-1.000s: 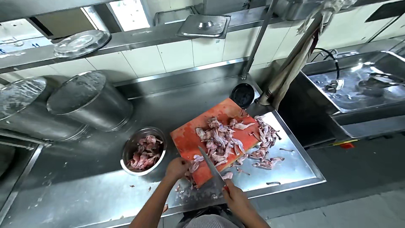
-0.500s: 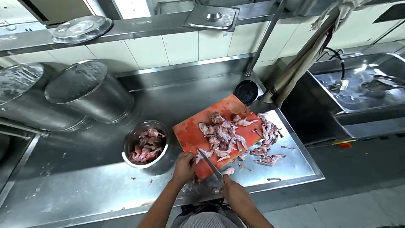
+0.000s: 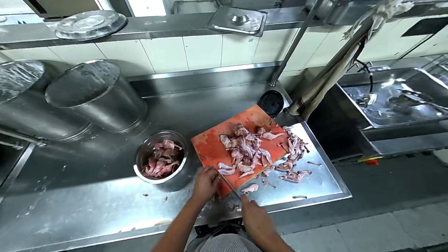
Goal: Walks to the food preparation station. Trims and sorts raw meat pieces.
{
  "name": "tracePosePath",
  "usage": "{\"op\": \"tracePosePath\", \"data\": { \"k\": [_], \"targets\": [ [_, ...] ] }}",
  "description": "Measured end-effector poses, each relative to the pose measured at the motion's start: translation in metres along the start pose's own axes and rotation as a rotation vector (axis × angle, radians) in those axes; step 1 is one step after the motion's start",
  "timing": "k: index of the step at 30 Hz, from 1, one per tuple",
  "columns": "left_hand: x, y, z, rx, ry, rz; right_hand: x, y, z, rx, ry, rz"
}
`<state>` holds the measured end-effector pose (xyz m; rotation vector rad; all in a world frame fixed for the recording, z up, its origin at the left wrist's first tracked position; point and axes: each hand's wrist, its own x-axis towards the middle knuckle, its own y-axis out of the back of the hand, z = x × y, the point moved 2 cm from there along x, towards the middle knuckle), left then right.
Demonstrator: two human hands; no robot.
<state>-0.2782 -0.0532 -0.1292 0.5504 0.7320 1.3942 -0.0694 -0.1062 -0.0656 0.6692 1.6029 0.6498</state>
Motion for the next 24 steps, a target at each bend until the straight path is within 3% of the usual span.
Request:
{"op": "tracePosePath", "data": {
  "k": [6,13,15,20,24],
  "targets": [
    [0.007,0.004,0.017,0.089,0.040,-0.085,-0.002,0.003,-0.010,-0.026,-0.046,-0.001],
    [0.009,0.011,0.016,0.089,0.035,-0.147,0.043,0.021,-0.055,0.012,0.052,0.082],
    [0.007,0.008,0.010,0.048,0.025,-0.084,0.037,0.015,-0.043,0.004,0.028,0.046],
    [0.000,0.007,-0.005,-0.060,0.066,0.005,-0.022,-0.033,0.039,0.045,-0.096,-0.066],
    [-0.016,0.009,-0.025,-0.211,0.060,0.055,-0.037,-0.037,0.054,0.036,-0.125,-0.101]
  ]
}}
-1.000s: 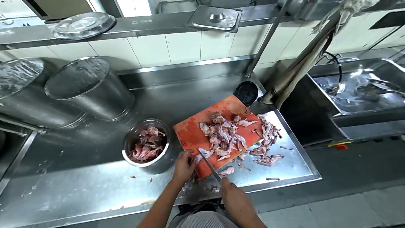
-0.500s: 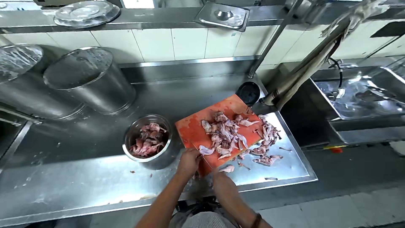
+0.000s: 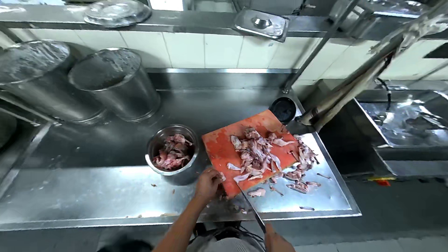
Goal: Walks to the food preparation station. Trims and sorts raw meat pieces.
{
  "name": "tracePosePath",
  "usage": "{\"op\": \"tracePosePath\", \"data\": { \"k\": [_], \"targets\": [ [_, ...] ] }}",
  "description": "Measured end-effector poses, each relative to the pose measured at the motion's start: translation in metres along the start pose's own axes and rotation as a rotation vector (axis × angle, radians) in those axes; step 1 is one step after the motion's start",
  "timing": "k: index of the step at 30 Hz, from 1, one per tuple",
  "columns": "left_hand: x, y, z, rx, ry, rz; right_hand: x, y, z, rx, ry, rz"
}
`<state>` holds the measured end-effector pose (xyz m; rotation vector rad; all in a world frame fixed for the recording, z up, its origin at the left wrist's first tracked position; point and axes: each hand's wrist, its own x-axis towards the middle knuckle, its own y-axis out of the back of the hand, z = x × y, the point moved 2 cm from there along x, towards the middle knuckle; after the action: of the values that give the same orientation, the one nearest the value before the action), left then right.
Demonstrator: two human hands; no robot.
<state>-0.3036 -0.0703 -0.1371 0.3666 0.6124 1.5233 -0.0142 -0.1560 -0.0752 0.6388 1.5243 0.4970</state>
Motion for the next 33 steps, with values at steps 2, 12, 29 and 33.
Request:
{"op": "tracePosePath", "data": {
  "k": [2,12,29,33],
  "targets": [
    [-0.011,0.009,-0.008,-0.077,0.007,0.050,0.003,0.008,-0.004,-0.016,0.046,0.052],
    [-0.031,0.051,0.024,-0.366,0.131,0.306,0.071,0.075,-0.108,0.014,0.251,0.507],
    [-0.012,0.020,0.057,0.155,-0.090,-0.075,0.068,0.088,-0.119,0.528,0.728,0.257],
    [-0.004,0.000,0.052,0.189,-0.097,-0.190,0.082,0.075,-0.110,0.477,0.628,0.302]
  ]
}}
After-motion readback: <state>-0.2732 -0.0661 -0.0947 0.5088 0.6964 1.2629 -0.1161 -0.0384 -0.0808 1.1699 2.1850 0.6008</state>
